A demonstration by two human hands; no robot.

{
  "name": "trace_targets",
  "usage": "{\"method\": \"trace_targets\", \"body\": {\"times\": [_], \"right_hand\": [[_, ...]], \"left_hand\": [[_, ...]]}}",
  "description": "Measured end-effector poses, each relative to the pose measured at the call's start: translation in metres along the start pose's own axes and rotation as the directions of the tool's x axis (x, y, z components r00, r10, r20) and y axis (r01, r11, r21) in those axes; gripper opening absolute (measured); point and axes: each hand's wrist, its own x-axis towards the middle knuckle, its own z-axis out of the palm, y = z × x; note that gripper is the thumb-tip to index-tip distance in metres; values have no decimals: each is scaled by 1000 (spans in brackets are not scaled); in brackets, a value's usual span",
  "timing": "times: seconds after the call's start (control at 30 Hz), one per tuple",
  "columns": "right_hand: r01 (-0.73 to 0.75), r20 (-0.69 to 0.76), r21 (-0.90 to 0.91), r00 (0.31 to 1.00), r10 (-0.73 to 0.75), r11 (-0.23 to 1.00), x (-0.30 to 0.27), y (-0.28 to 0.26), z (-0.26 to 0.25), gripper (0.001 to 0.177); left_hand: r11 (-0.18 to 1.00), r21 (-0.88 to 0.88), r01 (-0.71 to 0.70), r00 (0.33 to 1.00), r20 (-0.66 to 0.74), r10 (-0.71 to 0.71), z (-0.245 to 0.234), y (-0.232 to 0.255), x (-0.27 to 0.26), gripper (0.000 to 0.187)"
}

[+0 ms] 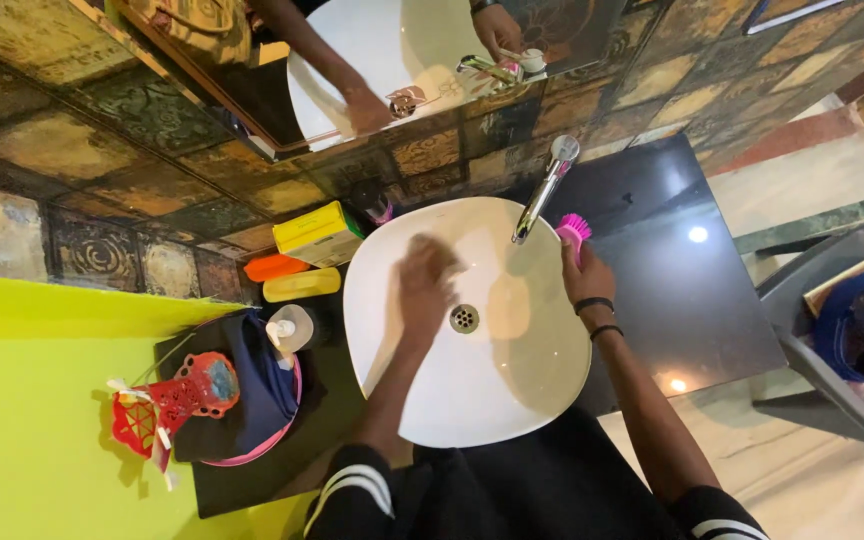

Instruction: Cleaning a bathroom sink with a rag and a brush.

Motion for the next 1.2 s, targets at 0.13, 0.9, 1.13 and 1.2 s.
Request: {"method": "trace_targets", "body": {"times": [0.13, 0.9, 1.13, 1.2], "right_hand": [[-13, 10, 14, 1000, 12, 1000, -3, -5, -3, 70], [-34, -14, 30, 999, 34, 999, -5, -1, 1, 69], [-61, 15, 43, 998, 61, 997, 9, 5, 8, 70], [-87, 26, 48, 996, 86, 995, 4, 10, 8, 70]], "left_hand": [[883, 467, 43, 967, 204, -155, -39, -17, -87, 76], [961, 212, -179, 931, -279, 235, 57, 84, 27, 78], [985, -153, 81, 996, -36, -87, -2, -10, -33, 71], [985, 141, 104, 990, 85, -117, -6, -27, -71, 80]]}}
